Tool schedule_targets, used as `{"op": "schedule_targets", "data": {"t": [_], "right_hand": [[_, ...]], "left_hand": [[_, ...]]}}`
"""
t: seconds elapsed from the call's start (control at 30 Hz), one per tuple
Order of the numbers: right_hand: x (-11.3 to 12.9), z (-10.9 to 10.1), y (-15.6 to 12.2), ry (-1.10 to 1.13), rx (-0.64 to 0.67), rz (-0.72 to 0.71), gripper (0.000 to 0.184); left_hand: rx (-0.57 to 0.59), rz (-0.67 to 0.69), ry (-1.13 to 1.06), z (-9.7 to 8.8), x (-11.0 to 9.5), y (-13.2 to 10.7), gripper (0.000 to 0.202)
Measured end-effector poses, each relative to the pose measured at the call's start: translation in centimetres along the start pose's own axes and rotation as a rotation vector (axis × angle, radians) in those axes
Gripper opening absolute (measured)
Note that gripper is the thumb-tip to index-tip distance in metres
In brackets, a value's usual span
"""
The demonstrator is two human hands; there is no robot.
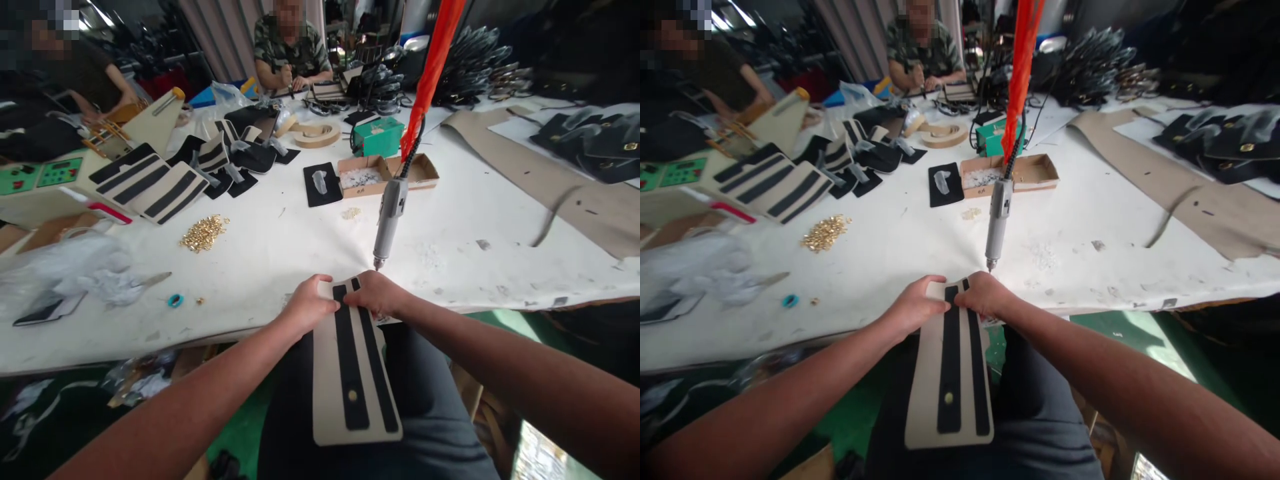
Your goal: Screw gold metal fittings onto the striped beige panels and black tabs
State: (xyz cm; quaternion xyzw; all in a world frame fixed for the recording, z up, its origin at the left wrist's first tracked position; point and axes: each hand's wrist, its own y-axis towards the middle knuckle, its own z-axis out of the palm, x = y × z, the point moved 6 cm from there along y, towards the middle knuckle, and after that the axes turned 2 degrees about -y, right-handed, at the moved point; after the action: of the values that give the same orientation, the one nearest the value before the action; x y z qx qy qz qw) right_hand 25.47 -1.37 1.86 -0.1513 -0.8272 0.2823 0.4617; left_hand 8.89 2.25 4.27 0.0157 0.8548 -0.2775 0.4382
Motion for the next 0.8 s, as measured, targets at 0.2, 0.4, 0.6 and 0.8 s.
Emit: {"op": "schedule_targets", "data": {"t": [0.2, 0.4, 0.6, 0.8], "right_hand": [[-0.4, 0.4, 0.6, 0.042, -0.015, -0.071, 0.011], [-0.3, 0.5, 0.6, 0.043, -0.038, -0.121, 0.011], [0.4, 0.5, -0.4, 0.027, -0.083, -0.162, 0.009], [-1.6, -2.8, -3.7, 0.040, -0.415, -0.215, 0.020]], "left_hand": [[-0.126, 0.199, 0.306, -0.7, -0.3, -0.5, 0.065], [-0.199, 0.569, 0.384, 0.1, -0.4, -2.3, 0.033], [-0.225, 0.595, 0.343, 0.9, 0.7, -2.3, 0.021], [-0.276, 0.654, 0.306, 0.7, 1.5, -1.9, 0.023]]}}
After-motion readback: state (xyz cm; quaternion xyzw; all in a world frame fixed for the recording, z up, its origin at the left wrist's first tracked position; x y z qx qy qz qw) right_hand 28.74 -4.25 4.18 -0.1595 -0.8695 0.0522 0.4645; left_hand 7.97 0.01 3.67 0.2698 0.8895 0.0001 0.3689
